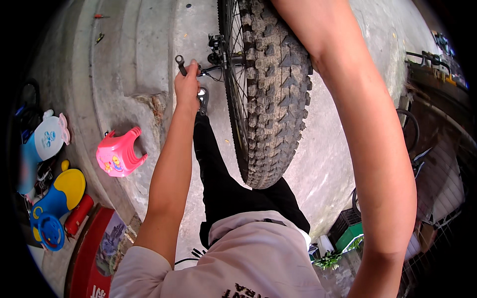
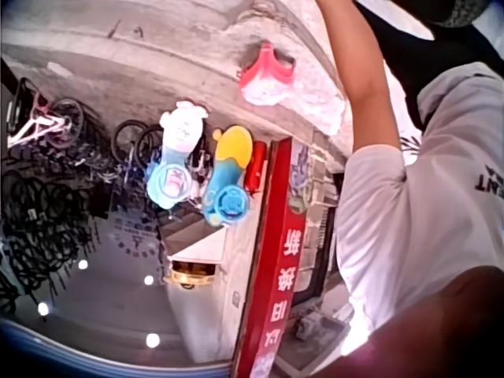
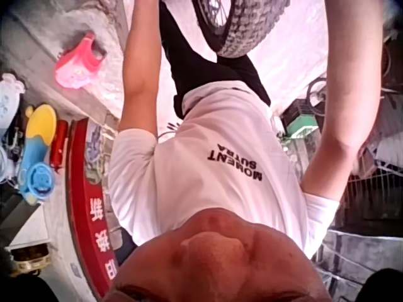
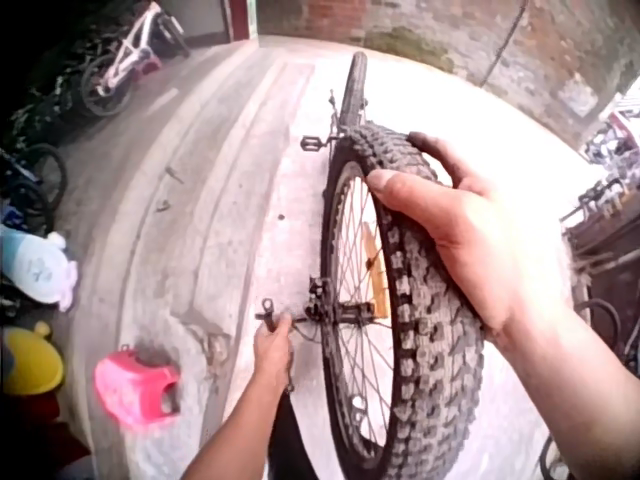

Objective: The person works on a bicycle by rotating the pedals by hand, spinning the wheels, and using a wrench to tighten or loosen bolts on the axle and handlebars.

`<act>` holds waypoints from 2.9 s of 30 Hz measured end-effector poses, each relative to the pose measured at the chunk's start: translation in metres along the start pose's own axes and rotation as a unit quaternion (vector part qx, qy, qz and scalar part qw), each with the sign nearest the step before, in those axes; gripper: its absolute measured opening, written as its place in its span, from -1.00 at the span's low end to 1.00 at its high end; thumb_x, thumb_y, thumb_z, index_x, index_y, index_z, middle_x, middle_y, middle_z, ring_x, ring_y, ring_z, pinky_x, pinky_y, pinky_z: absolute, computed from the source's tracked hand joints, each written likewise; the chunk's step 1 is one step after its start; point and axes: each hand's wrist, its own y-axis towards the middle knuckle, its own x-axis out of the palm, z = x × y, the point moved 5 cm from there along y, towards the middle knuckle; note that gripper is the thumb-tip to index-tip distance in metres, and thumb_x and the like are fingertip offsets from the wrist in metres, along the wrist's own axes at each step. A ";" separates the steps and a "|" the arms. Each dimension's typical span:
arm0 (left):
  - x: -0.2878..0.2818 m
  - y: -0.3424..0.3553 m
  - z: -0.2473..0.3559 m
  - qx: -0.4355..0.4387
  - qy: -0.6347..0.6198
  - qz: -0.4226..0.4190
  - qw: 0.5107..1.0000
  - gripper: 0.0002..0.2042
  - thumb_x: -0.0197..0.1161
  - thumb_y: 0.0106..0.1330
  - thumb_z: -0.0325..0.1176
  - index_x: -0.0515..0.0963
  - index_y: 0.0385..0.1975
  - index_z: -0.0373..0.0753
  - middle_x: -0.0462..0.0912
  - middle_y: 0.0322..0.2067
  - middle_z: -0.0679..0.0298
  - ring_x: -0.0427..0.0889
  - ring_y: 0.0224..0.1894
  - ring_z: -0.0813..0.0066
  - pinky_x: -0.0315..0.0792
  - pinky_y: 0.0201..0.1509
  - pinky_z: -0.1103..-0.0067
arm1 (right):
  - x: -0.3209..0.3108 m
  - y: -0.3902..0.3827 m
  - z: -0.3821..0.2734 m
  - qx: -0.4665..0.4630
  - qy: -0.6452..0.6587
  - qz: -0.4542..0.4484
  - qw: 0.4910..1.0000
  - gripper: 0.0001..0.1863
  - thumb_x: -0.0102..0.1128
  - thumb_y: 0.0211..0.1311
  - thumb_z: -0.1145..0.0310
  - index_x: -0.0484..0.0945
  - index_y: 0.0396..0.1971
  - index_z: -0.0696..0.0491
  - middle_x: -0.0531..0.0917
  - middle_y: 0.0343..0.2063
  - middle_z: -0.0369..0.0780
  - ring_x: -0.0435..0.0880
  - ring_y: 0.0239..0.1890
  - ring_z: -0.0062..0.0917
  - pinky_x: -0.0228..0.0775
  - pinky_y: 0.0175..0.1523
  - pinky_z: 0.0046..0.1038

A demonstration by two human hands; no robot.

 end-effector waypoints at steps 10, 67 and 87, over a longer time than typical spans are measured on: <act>-0.006 -0.022 -0.030 0.030 0.248 0.048 0.967 -0.62 -0.05 0.47 -0.18 0.61 -0.16 -0.38 0.66 -0.37 0.09 0.62 -0.28 0.20 0.42 -0.10 0.37 | 0.003 0.001 0.003 -0.009 -0.035 0.033 0.999 -0.57 0.22 0.27 0.46 0.45 0.13 0.21 0.69 -0.20 -0.18 0.68 -0.27 -0.59 0.54 -0.15 -0.60; 0.015 -0.135 0.051 0.355 0.215 0.112 0.903 -0.85 0.34 0.21 -0.52 0.64 -0.24 -0.37 0.70 -0.43 0.21 0.64 -0.47 0.62 0.50 -0.43 0.65 | -0.030 0.013 0.019 0.006 -0.149 0.063 0.987 -0.25 0.30 0.23 0.35 0.17 0.35 0.23 0.55 0.08 0.01 0.57 0.09 -0.39 0.36 0.23 -0.41; -0.023 -0.083 -0.061 0.186 0.384 -0.025 0.904 -0.73 0.19 0.36 -0.24 0.55 -0.04 -0.21 0.68 -0.29 0.08 0.59 -0.21 0.02 0.45 -0.13 0.26 | 0.014 0.009 -0.013 -0.203 -0.569 -0.154 0.782 -0.59 -0.10 0.47 0.28 0.56 0.10 0.20 0.56 0.17 -0.09 0.25 0.43 -0.28 -0.11 0.51 -0.25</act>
